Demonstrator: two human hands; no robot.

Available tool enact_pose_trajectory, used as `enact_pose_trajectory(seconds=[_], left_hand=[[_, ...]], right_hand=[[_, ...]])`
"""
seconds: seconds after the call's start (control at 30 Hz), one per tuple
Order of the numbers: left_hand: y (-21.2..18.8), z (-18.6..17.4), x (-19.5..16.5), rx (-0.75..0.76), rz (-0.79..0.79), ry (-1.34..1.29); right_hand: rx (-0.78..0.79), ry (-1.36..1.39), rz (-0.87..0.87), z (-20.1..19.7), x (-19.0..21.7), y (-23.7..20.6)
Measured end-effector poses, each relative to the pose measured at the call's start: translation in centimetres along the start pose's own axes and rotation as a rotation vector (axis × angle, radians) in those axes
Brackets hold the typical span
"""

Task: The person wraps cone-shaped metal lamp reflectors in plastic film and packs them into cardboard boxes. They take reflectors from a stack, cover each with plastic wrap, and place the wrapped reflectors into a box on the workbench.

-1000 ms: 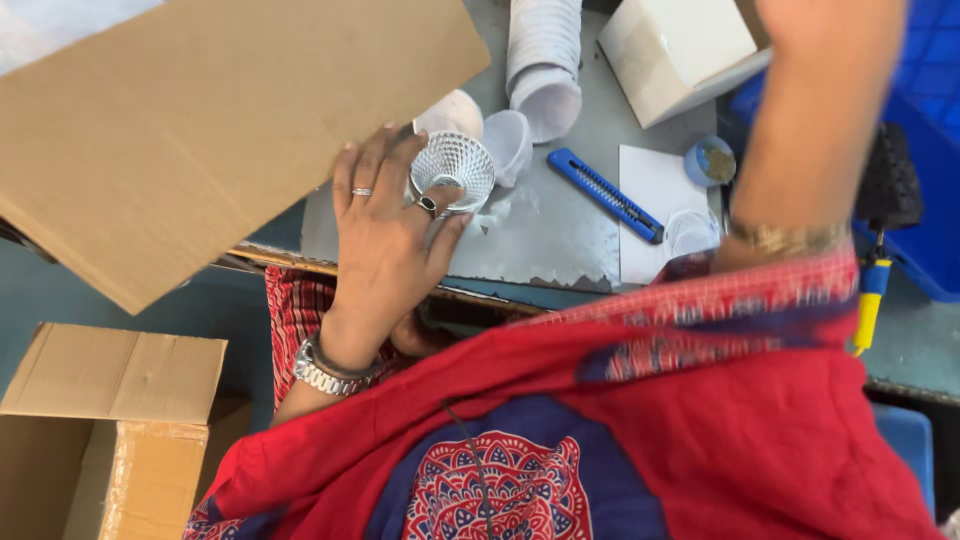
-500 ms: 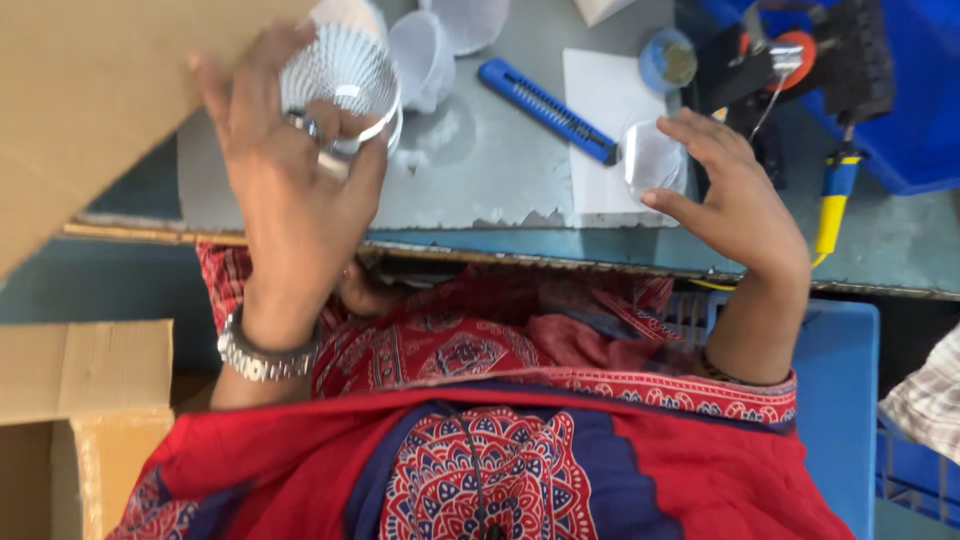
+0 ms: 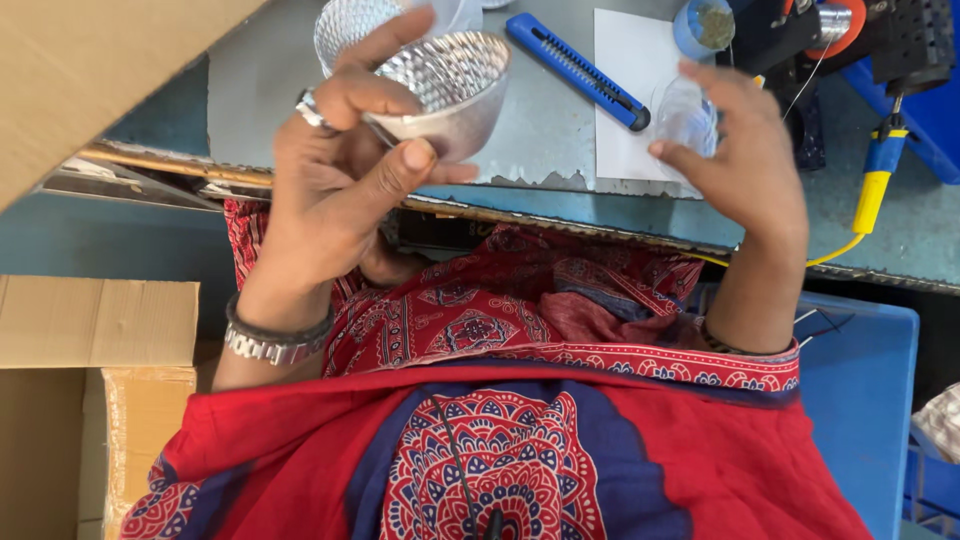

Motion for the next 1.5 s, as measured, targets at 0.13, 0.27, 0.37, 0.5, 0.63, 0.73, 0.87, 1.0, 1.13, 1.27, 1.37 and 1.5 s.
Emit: enact_pose_trajectory(seconds=[0.13,0.27,0.37,0.5,0.63,0.73,0.87,1.0,1.13,1.27,1.37,1.5], left_hand=[[0.2,1.7,3.3,0.147,-0.218,-0.324],[1.2,3.6,5.6,0.212,-0.303,-0.185],[1.9,4.0,6.2,0.209,-0.279,-0.105],[2.6,3.1,7.0,0.053,-0.222,-0.111],[2.4,2.5,8.9,-0.024,-0.285,-0.087],[1.5,2.5,9.8,-0.035,-0.339,-0.266],[0.4,2.5,10.2,-0.055,-0.404,-0.529],[0.2,2.3,10.1,-0.072,-0.379,-0.523],[0.4,2.3,10.5,-0.056,-0.342,-0.488],[0.4,2.3,11.0,-0.054,-0.331,-0.405],[0.5,2.4,11.0,-0.057,-0.318,-0.392],[0.9,2.5,10.8,-0.061,-0.311,-0.365]], right_hand=[[-0.096,0.764,-0.024,-0.3,3.1,0.1],[0.002,1.204,-0.093,1.0,7.8,0.8],[0.144,1.142,-0.182,2.2,10.6,1.6],[0.153,0.925,-0.272,3.1,11.8,1.9],[0.165,0.957,-0.253,4.1,11.7,1.3],[0.121,0.920,-0.191,4.1,10.9,1.0],[0.071,0.996,-0.197,4.2,10.7,1.5],[0.118,1.028,-0.221,5.1,11.0,1.7],[0.135,1.022,-0.180,5.4,10.6,1.5],[0.161,1.050,-0.132,5.7,10.3,1.5],[0.171,1.001,-0.152,5.8,10.2,1.6],[0.159,1.010,-0.173,5.9,9.9,1.6]])
Point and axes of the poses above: each hand's wrist, its own y-axis towards the middle knuckle, its own z-axis out of the palm, x = y × z, the point moved 8 cm from there along y, towards the middle knuckle, and after that the axes turned 6 degrees about -z, right-handed, at the moved point
